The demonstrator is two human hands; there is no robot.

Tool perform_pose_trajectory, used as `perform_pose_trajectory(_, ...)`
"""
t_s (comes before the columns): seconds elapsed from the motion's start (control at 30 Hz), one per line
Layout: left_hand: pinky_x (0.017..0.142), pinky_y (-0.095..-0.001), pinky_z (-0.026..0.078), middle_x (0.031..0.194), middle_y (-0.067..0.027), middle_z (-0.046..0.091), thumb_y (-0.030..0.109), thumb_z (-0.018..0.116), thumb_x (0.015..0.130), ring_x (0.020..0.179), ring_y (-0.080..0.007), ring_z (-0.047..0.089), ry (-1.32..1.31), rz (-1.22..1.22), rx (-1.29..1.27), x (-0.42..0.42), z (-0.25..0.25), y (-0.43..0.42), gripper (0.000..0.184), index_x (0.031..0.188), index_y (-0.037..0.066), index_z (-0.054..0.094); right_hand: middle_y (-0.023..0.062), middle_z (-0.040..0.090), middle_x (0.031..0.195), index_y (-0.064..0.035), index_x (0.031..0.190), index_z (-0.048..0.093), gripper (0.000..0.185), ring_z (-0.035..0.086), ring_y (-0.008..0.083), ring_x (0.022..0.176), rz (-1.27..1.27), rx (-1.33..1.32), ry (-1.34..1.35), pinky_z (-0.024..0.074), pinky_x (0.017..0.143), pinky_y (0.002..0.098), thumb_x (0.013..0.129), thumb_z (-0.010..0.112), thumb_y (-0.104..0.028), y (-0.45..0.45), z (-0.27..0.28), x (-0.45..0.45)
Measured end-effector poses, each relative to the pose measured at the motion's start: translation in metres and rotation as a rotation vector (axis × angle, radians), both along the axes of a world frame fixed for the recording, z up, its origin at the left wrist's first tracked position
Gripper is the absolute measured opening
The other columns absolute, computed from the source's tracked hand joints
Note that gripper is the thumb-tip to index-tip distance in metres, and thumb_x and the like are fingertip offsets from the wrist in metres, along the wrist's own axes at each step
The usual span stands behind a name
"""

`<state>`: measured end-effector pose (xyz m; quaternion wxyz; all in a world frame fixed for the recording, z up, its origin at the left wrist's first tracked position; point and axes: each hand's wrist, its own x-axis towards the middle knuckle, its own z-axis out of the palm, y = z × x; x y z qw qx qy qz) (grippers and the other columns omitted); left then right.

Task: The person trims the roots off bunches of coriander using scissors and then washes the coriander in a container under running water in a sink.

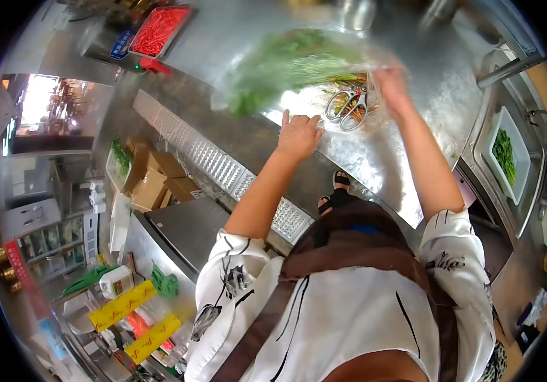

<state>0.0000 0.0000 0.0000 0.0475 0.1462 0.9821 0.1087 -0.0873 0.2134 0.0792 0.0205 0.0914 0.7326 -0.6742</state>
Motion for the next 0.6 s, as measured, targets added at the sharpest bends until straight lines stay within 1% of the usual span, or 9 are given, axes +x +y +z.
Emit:
perform_pose_trajectory(0.07, 0.100, -0.0466, 0.027, 0.104, -0.0110, 0.057, 0.026, 0.059, 0.080, 0.102, -0.0260, 0.052, -0.043, -0.073, 0.066, 0.002, 0.007, 0.012, 0.036, 0.111, 0.010, 0.054, 0.0105, 0.062, 0.091, -0.0003, 0.099, 0.060, 0.025, 0.057, 0.0181, 0.082, -0.158, 0.065, -0.074, 0.0439, 0.074, 0.0325, 0.080, 0.054, -0.015, 0.034, 0.002, -0.002)
perform_pose_trajectory(0.1, 0.100, -0.0466, 0.027, 0.104, -0.0110, 0.057, 0.026, 0.059, 0.080, 0.102, -0.0260, 0.052, -0.115, -0.070, -0.106, 0.005, 0.027, -0.050, 0.036, 0.111, 0.010, 0.054, 0.0124, 0.062, 0.091, 0.0010, 0.098, 0.060, 0.025, 0.057, 0.0201, 0.081, -0.014, -0.019, -0.144, 0.0439, 0.073, 0.0335, 0.080, 0.055, -0.016, -0.014, -0.044, 0.002)
perform_pose_trajectory(0.17, 0.093, -0.0420, 0.035, 0.100, -0.0131, 0.058, 0.024, 0.060, 0.080, 0.100, -0.0282, 0.052, 0.217, -0.194, 0.154, -0.023, 0.043, -0.034, 0.033, 0.109, 0.008, 0.056, 0.0163, 0.062, 0.091, 0.0028, 0.098, 0.059, 0.028, 0.058, 0.0252, 0.081, 0.246, 0.284, -0.055, 0.0440, 0.073, 0.0354, 0.081, 0.055, -0.019, 0.000, -0.034, 0.005)
perform_pose_trajectory(0.2, 0.087, -0.0394, 0.041, 0.099, -0.0158, 0.058, 0.023, 0.061, 0.080, 0.097, -0.0316, 0.054, 0.162, -0.144, 0.185, -0.048, 0.062, -0.014, 0.034, 0.108, 0.004, 0.056, 0.0183, 0.062, 0.091, 0.0033, 0.099, 0.059, 0.029, 0.058, 0.0283, 0.081, 0.385, 0.527, 0.035, 0.0442, 0.073, 0.0364, 0.082, 0.054, -0.020, 0.009, -0.007, 0.017)
perform_pose_trajectory(0.27, 0.085, -0.0385, 0.043, 0.101, -0.0187, 0.059, 0.025, 0.061, 0.080, 0.095, -0.0338, 0.055, 0.197, -0.128, 0.447, -0.087, 0.070, -0.015, 0.037, 0.108, 0.001, 0.056, 0.0211, 0.060, 0.092, 0.0024, 0.098, 0.059, 0.029, 0.057, 0.0332, 0.084, 0.497, 0.630, 0.004, 0.0447, 0.074, 0.0385, 0.085, 0.052, -0.023, 0.002, 0.009, 0.050)
perform_pose_trajectory(0.33, 0.083, -0.0334, 0.045, 0.105, -0.0157, 0.059, 0.031, 0.055, 0.084, 0.098, -0.0249, 0.056, -0.092, 0.114, 0.690, -0.128, 0.106, -0.006, 0.041, 0.111, 0.000, 0.055, 0.0173, 0.060, 0.102, 0.0004, 0.101, 0.059, 0.025, 0.056, 0.0336, 0.094, 0.559, 0.785, 0.286, 0.0448, 0.083, 0.0380, 0.081, 0.058, -0.015, -0.012, 0.023, 0.071)
perform_pose_trajectory(0.4, 0.079, -0.0329, 0.045, 0.099, -0.0144, 0.060, 0.033, 0.054, 0.084, 0.093, -0.0229, 0.057, -0.165, 0.117, 0.801, -0.184, 0.115, -0.008, 0.042, 0.109, -0.002, 0.055, 0.0149, 0.058, 0.106, 0.0002, 0.102, 0.057, 0.024, 0.055, 0.0317, 0.097, 0.599, 0.580, 0.564, 0.0440, 0.085, 0.0376, 0.081, 0.057, -0.012, -0.032, 0.022, 0.081)
perform_pose_trajectory(0.53, 0.073, -0.0347, 0.046, 0.088, -0.0145, 0.061, 0.033, 0.052, 0.085, 0.082, -0.0228, 0.059, -0.212, 0.061, 0.801, -0.256, 0.111, -0.003, 0.041, 0.102, -0.004, 0.057, 0.0177, 0.048, 0.121, -0.0019, 0.117, 0.048, 0.034, 0.047, 0.0330, 0.111, 0.630, 0.336, 0.368, 0.0381, 0.094, 0.0360, 0.085, 0.053, -0.012, -0.077, -0.008, 0.053)
perform_pose_trajectory(0.6, 0.069, -0.0367, 0.045, 0.083, -0.0175, 0.061, 0.030, 0.053, 0.083, 0.077, -0.0261, 0.059, -0.190, -0.049, 0.271, -0.274, 0.119, -0.006, 0.035, 0.095, -0.003, 0.059, 0.0221, 0.041, 0.128, -0.0002, 0.127, 0.038, 0.047, 0.038, 0.0351, 0.120, 0.350, 0.731, 0.110, 0.0300, 0.101, 0.0391, 0.084, 0.052, -0.015, -0.080, -0.035, 0.027)
